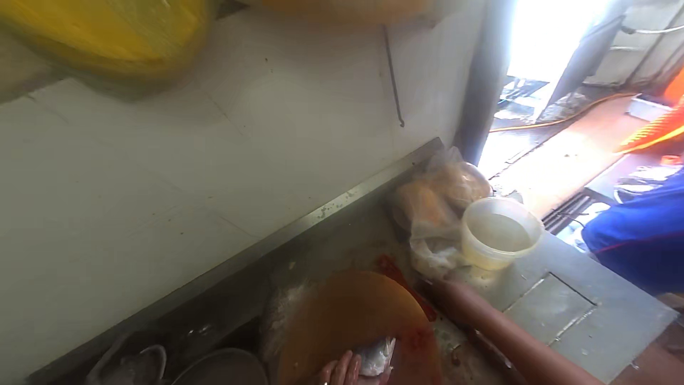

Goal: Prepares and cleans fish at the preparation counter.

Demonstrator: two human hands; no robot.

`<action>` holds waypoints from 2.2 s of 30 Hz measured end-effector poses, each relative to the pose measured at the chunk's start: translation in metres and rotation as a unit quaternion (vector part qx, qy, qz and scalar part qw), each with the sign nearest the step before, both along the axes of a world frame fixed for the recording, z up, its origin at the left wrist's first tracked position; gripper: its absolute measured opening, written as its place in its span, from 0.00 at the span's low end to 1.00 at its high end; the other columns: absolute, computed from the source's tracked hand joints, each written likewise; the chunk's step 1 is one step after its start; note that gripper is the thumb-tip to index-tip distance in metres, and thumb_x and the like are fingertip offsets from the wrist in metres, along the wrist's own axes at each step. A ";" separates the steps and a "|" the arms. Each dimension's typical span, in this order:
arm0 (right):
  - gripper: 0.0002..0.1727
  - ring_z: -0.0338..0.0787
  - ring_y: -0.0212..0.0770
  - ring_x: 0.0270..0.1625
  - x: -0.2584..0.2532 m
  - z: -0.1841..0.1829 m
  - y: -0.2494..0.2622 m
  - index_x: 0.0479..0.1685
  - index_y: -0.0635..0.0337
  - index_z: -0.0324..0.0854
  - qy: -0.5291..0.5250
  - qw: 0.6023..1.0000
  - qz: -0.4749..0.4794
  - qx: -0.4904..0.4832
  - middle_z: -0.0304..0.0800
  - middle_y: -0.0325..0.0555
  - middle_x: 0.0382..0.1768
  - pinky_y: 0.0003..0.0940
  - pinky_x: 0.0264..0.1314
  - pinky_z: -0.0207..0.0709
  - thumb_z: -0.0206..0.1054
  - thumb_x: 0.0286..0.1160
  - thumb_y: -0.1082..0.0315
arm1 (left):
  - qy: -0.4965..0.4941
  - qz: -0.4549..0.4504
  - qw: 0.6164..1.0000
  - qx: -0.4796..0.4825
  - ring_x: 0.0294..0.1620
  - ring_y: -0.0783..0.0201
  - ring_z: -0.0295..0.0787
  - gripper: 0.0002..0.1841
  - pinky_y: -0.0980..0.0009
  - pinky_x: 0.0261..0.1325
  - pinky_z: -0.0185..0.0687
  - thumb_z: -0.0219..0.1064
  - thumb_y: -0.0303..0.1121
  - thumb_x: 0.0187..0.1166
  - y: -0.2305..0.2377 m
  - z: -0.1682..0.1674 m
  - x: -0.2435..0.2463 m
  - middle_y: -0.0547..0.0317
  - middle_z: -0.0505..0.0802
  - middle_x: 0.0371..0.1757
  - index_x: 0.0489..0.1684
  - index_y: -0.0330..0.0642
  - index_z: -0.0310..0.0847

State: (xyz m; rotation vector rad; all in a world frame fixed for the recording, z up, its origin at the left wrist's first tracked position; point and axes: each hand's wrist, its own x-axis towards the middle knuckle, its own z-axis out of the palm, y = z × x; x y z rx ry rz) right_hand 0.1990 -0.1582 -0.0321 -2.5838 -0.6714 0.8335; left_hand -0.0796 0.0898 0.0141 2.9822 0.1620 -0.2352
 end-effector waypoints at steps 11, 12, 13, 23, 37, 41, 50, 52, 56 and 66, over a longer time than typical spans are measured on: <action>0.16 0.92 0.45 0.35 -0.131 0.011 -0.011 0.59 0.58 0.86 0.103 0.964 -0.025 0.242 0.92 0.49 0.36 0.50 0.44 0.88 0.57 0.87 0.62 | 0.028 0.082 0.996 0.036 0.78 0.44 0.79 0.33 0.44 0.66 0.85 0.70 0.29 0.75 0.003 -0.004 -0.005 0.57 0.81 0.81 0.84 0.59 0.72; 0.16 0.92 0.45 0.36 -0.136 0.013 -0.008 0.57 0.58 0.87 0.107 0.966 -0.009 0.234 0.92 0.48 0.36 0.50 0.45 0.88 0.57 0.88 0.60 | -0.004 0.083 0.996 0.042 0.72 0.46 0.84 0.27 0.47 0.61 0.88 0.69 0.30 0.77 0.005 -0.006 -0.003 0.55 0.86 0.74 0.79 0.54 0.78; 0.17 0.93 0.44 0.37 -0.138 0.017 -0.005 0.57 0.55 0.88 0.110 0.970 0.008 0.217 0.93 0.47 0.37 0.50 0.47 0.88 0.57 0.89 0.57 | -0.037 0.089 0.994 0.041 0.65 0.48 0.89 0.19 0.50 0.57 0.90 0.66 0.33 0.80 0.009 -0.007 0.002 0.53 0.91 0.65 0.69 0.49 0.85; 0.15 0.92 0.67 0.55 -0.171 0.108 0.120 0.56 0.61 0.81 0.011 0.962 0.258 -0.093 0.91 0.62 0.50 0.68 0.50 0.82 0.52 0.87 0.64 | 0.123 0.288 0.932 -0.181 0.63 0.48 0.88 0.29 0.44 0.70 0.78 0.49 0.56 0.91 0.056 0.027 0.047 0.46 0.93 0.56 0.58 0.41 0.88; 0.12 0.91 0.63 0.56 -0.095 0.090 0.146 0.52 0.53 0.89 -0.073 0.976 0.147 -0.141 0.92 0.56 0.51 0.68 0.51 0.82 0.64 0.82 0.60 | -0.005 0.304 0.910 -0.282 0.58 0.53 0.90 0.23 0.52 0.69 0.82 0.55 0.47 0.89 0.065 -0.008 0.034 0.47 0.93 0.51 0.56 0.37 0.88; 0.17 0.91 0.66 0.56 -0.118 0.098 0.148 0.67 0.53 0.83 -0.057 0.973 0.190 -0.119 0.92 0.59 0.52 0.70 0.51 0.82 0.61 0.83 0.63 | -0.017 0.305 0.908 -0.285 0.61 0.55 0.89 0.21 0.54 0.71 0.81 0.55 0.45 0.88 0.064 -0.011 0.034 0.46 0.93 0.54 0.60 0.37 0.87; 0.21 0.90 0.70 0.57 -0.117 0.089 0.142 0.73 0.56 0.77 -0.020 0.987 0.142 -0.075 0.89 0.65 0.56 0.73 0.51 0.81 0.59 0.83 0.68 | -0.007 0.314 0.912 -0.263 0.62 0.50 0.90 0.25 0.47 0.69 0.81 0.52 0.49 0.90 0.056 -0.013 0.045 0.46 0.93 0.56 0.63 0.39 0.86; 0.17 0.90 0.67 0.60 -0.101 0.074 0.133 0.64 0.55 0.85 -0.011 0.995 0.073 -0.067 0.91 0.62 0.57 0.73 0.56 0.81 0.62 0.82 0.61 | -0.003 0.314 0.917 -0.244 0.58 0.50 0.91 0.26 0.45 0.66 0.82 0.51 0.52 0.90 0.054 -0.015 0.043 0.46 0.94 0.52 0.58 0.39 0.88; 0.13 0.91 0.68 0.55 -0.118 0.098 0.135 0.57 0.58 0.85 -0.013 0.987 0.136 -0.082 0.91 0.63 0.52 0.71 0.51 0.82 0.61 0.80 0.67 | -0.028 0.311 0.921 -0.232 0.54 0.49 0.92 0.26 0.46 0.63 0.84 0.52 0.50 0.90 0.059 -0.013 0.048 0.45 0.94 0.46 0.52 0.35 0.88; 0.12 0.90 0.68 0.55 -0.135 0.100 0.136 0.56 0.60 0.84 -0.018 0.961 0.254 -0.106 0.90 0.63 0.51 0.70 0.50 0.82 0.58 0.84 0.68 | 0.051 0.296 0.923 -0.240 0.66 0.52 0.88 0.24 0.50 0.74 0.78 0.50 0.48 0.91 0.061 0.005 0.050 0.46 0.93 0.60 0.65 0.41 0.86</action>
